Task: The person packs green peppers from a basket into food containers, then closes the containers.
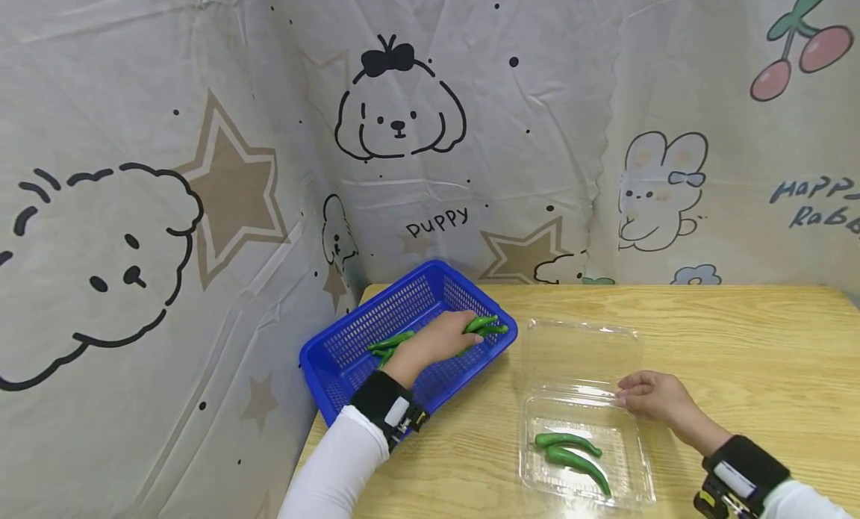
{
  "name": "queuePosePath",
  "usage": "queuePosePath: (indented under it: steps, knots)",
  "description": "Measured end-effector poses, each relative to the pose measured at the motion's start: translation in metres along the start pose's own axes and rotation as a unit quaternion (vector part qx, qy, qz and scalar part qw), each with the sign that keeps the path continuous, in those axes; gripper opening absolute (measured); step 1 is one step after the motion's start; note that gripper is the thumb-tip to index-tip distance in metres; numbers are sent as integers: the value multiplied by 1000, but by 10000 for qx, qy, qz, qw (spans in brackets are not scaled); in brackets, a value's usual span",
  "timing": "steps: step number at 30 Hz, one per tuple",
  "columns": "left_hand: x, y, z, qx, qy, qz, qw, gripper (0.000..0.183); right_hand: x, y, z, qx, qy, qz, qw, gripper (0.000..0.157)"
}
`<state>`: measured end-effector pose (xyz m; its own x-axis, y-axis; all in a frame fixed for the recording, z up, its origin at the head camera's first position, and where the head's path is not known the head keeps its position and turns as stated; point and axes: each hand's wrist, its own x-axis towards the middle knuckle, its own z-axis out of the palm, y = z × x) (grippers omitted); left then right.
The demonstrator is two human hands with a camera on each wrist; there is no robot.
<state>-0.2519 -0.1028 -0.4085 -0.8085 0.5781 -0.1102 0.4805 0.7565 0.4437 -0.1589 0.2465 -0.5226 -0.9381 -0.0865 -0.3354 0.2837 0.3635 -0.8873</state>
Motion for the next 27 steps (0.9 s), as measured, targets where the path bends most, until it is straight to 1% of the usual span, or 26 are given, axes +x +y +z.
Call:
queuePosePath:
  steps: [4, 8, 13, 15, 17, 20, 22, 25, 27]
  knots:
    - [-4, 24, 4, 301, -26, 283, 9991, 18, 0, -1, 0, -30, -18, -14, 10000, 47]
    - [-6, 46, 10, 660, -113, 558, 9962, 12, 1, -2, 0, -76, -6, -37, 10000, 46]
    - [-7, 71, 21, 964, -459, 726, 9916, 10, 3, -2, -1, -153, -10, -72, 9999, 45]
    - [-6, 79, 29, 1118, -595, 812, 9886, 10, 4, -1, -1, -156, -9, -55, 9999, 45]
    - [-6, 86, 38, 1385, -651, 939, 9837, 10, 4, -1, -1, -155, -8, -34, 9999, 45]
    - [-6, 95, 54, 1789, -735, 1149, 9744, 11, 4, -1, -1, -151, 9, -11, 9999, 44]
    - [-7, 99, 67, 2092, -728, 1270, 9669, 11, 3, -1, -1, -129, 7, -8, 9999, 45]
    - [-6, 105, 84, 2353, -858, 1362, 9585, 10, 3, -2, 0, -121, 4, -29, 9999, 46]
    - [-4, 109, 95, 2522, -922, 1363, 9536, 10, 3, -2, 0, -139, 6, -47, 9999, 45]
